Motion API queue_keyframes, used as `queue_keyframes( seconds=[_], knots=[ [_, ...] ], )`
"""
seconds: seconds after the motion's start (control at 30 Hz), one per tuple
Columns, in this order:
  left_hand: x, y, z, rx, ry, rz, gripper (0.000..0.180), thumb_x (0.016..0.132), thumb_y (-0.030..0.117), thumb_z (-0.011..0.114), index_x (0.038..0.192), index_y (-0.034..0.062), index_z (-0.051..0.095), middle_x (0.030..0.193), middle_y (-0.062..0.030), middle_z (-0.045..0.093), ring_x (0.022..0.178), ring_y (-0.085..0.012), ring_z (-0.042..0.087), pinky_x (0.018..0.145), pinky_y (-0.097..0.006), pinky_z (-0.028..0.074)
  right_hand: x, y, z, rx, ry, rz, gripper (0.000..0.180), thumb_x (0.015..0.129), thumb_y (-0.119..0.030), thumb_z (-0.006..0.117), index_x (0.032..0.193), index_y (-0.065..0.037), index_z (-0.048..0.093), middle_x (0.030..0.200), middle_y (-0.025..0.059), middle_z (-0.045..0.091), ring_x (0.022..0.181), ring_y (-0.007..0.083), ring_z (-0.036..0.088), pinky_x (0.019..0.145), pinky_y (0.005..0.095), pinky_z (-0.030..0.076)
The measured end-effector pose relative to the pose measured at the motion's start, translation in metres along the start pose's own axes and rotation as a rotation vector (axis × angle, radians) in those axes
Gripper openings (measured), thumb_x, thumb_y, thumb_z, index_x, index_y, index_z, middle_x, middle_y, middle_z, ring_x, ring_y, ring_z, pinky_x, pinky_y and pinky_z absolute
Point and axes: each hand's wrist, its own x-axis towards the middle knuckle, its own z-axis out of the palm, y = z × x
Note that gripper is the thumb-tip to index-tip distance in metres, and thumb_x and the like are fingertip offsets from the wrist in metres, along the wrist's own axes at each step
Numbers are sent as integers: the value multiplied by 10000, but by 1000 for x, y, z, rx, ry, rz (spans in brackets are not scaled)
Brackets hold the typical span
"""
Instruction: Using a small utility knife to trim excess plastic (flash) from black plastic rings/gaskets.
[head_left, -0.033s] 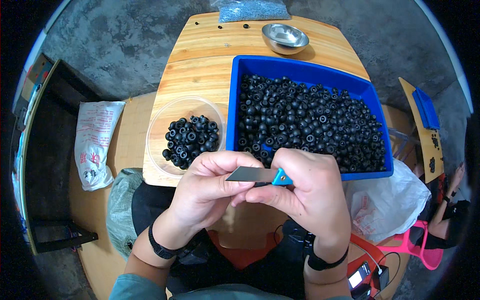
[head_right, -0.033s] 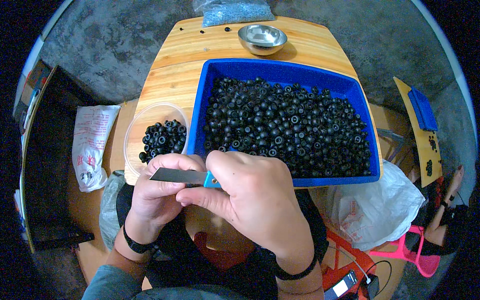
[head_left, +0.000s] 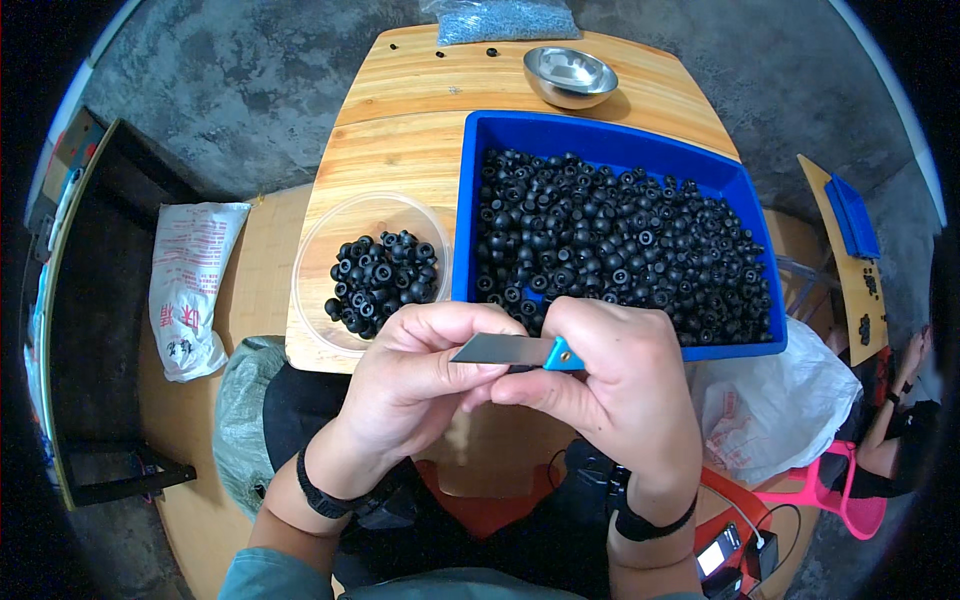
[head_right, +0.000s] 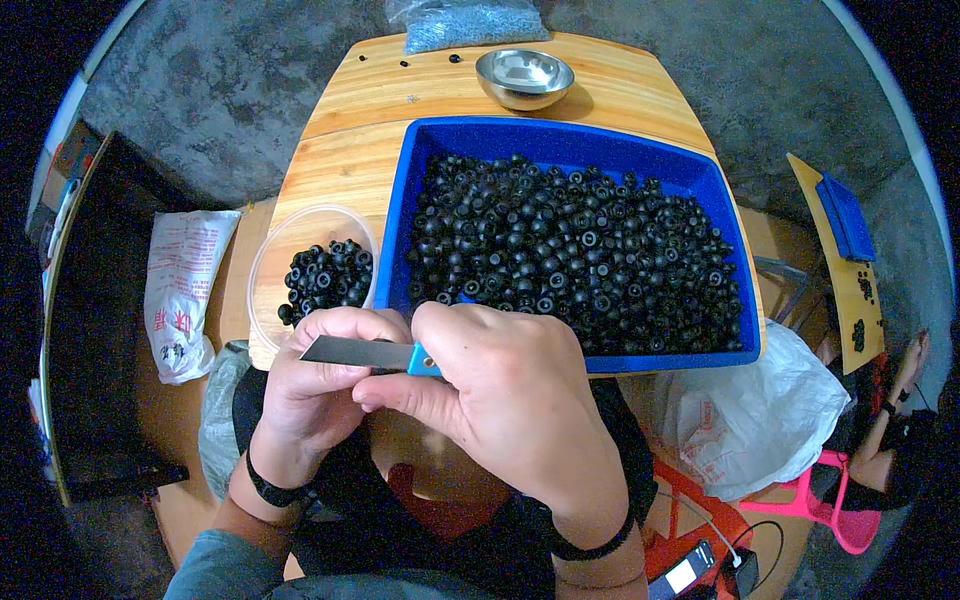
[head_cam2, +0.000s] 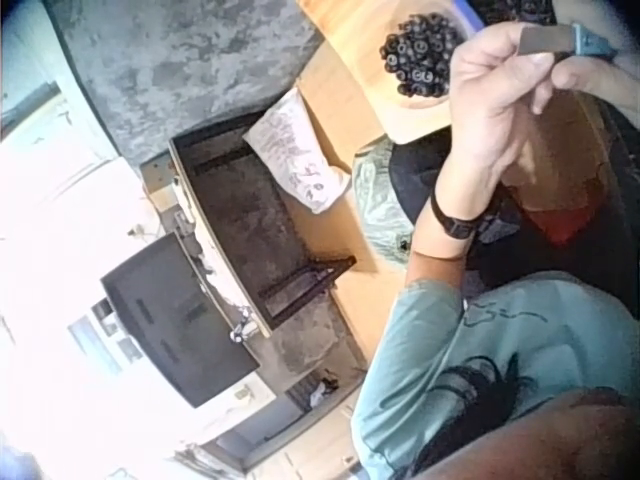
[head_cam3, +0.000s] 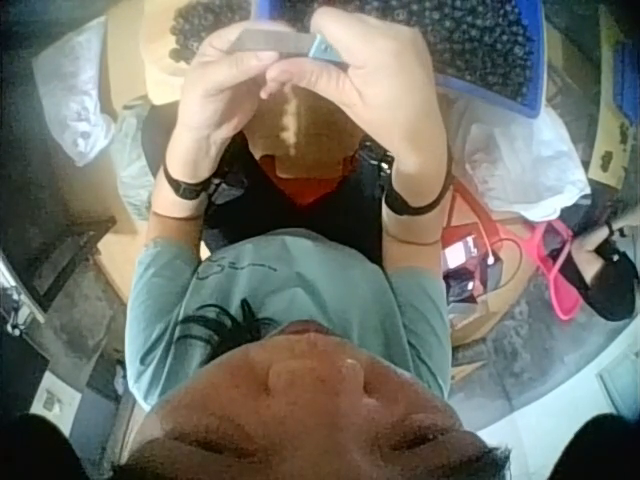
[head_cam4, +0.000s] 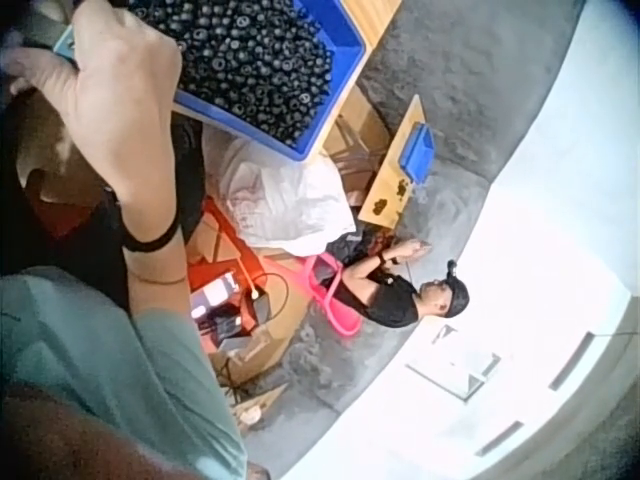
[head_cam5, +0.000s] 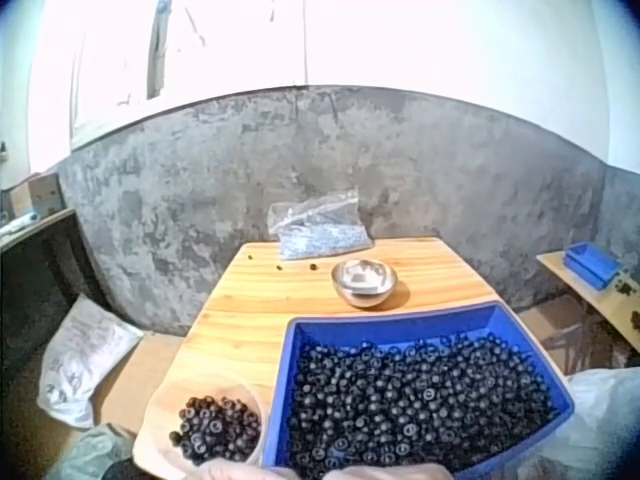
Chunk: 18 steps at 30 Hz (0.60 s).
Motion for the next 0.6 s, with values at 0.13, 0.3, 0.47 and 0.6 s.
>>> queue_keyframes(
  seconds=[0.13, 0.3, 0.47, 0.6],
  knots=[
    [-1, 3, 2, 22, 62, -33, 305, 733, 201, 683, 851, -67, 600, 831, -96, 574, 704, -138, 527, 621, -237, 412, -1, 2, 0, -67, -11, -11, 402, 724, -408, 675, 661, -60, 484, 582, 113, 508, 551, 284, 557, 468, 374, 413],
    [1, 3, 6, 76, 62, 18, 287, 742, 210, 682, 848, -47, 612, 773, -75, 570, 640, -114, 506, 551, -221, 388, -1, 6, -4, 71, 17, -14, 408, 703, -405, 707, 666, -60, 493, 571, 105, 508, 527, 280, 548, 465, 346, 410],
    [0, 8, 5, 107, 81, 15, 137, 826, 111, 626, 892, -7, 644, 734, -7, 591, 620, -46, 476, 553, -180, 368, 1, 11, 5, 371, 121, 154, 259, 756, -257, 713, 785, -40, 573, 634, 134, 577, 520, 240, 575, 488, 301, 427],
    [0, 35, -3, 601, 193, 250, 76, 761, 2, 663, 829, -24, 642, 729, -16, 594, 651, -77, 524, 598, -206, 424, -2, 35, -23, 34, 397, 506, 197, 774, -193, 672, 740, -22, 580, 573, 120, 534, 509, 220, 532, 501, 330, 412]
  ],
)
